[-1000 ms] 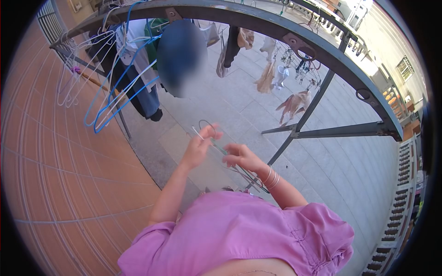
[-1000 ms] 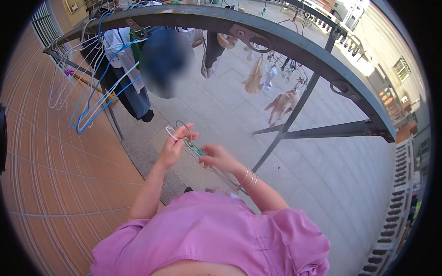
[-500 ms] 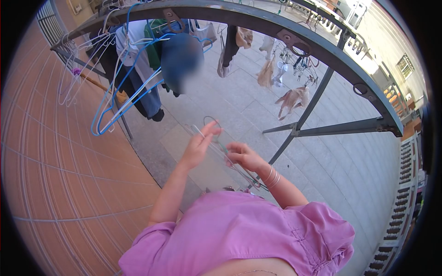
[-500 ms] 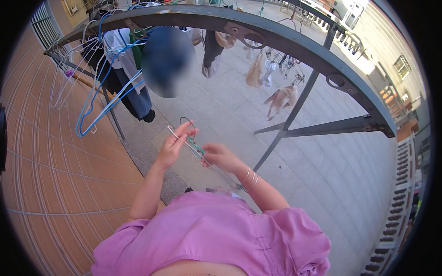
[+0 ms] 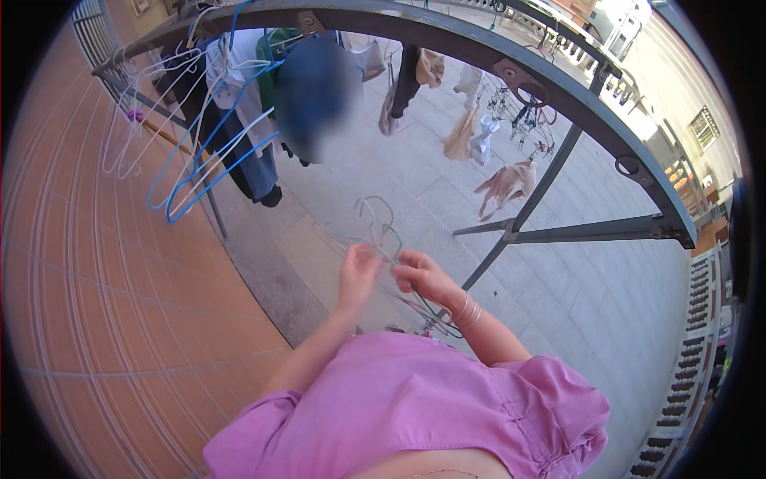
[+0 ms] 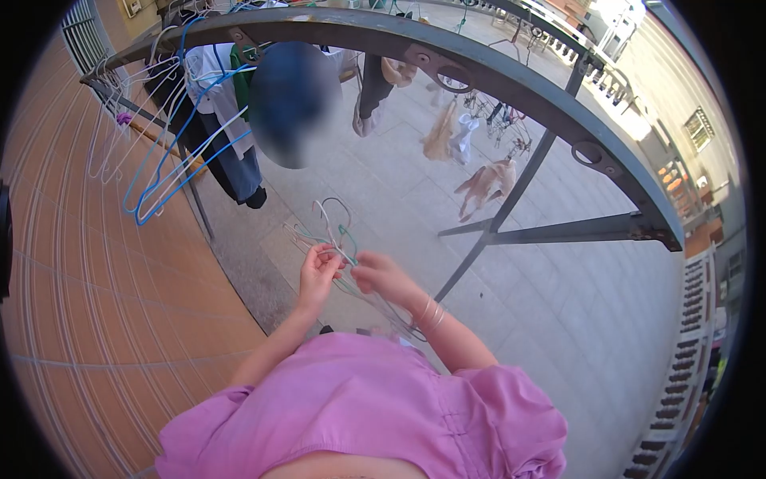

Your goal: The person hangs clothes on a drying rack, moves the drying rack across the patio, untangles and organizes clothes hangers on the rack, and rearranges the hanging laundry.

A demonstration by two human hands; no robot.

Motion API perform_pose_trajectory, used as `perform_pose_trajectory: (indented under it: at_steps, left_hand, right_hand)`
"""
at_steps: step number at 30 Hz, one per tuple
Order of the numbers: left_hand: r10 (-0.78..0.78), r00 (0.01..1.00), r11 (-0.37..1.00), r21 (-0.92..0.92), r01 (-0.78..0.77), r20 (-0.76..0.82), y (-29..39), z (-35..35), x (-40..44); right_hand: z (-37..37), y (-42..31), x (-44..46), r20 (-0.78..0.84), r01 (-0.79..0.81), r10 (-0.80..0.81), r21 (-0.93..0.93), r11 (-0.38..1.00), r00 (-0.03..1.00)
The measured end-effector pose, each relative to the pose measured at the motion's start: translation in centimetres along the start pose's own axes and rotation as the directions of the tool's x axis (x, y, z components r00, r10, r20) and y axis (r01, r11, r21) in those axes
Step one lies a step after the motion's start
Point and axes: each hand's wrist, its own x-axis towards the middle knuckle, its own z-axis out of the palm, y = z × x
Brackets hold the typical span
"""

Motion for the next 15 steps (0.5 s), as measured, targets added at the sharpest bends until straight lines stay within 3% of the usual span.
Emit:
perform_pose_trajectory:
  at_steps: [1, 4, 7, 9, 11, 15]
  left_hand:
    - [0.072, 0.997, 0.997, -0.028, -0.072, -0.016, -0.1, 0.3, 0.0]
    - [0.050, 0.998, 0.992, 0.116, -0.045, -0.039, -0.1, 0.7, 0.2]
    - [-0.027, 0.999, 0.990, 0.139, 0.021, 0.039, -0.5, 0.1, 0.5]
    - [-0.036, 0.998, 0.999, 0.010, 0.035, 0.042, -0.9, -0.2, 0.6]
    - [-0.058, 0.997, 0.994, -0.092, 0.061, 0.041, -0.8, -0.1, 0.5]
    - [-0.057, 0.997, 0.978, -0.196, 0.065, 0.046, -0.5, 0.2, 0.4]
  right_hand:
    - [0.2, 0.1, 0.1, 0.008, 0.007, -0.007, -0.004, 1.000, 1.000]
    - [0.8, -0.7, 0.0, 0.005, 0.008, -0.008, -0.028, 1.000, 1.000]
    - [1.1, -1.1, 0.4, 0.040, 0.038, -0.034, -0.125, 0.991, 0.999]
    - [1.7, -1.5, 0.5, 0.012, 0.059, -0.058, -0.267, 0.962, 0.998]
    - [2.7, -2.2, 0.5, -0.077, 0.054, -0.100, -0.457, 0.888, 0.992]
    - [3.0, -1.8, 0.5, -0.104, 0.119, -0.338, -0.807, 0.578, 0.935]
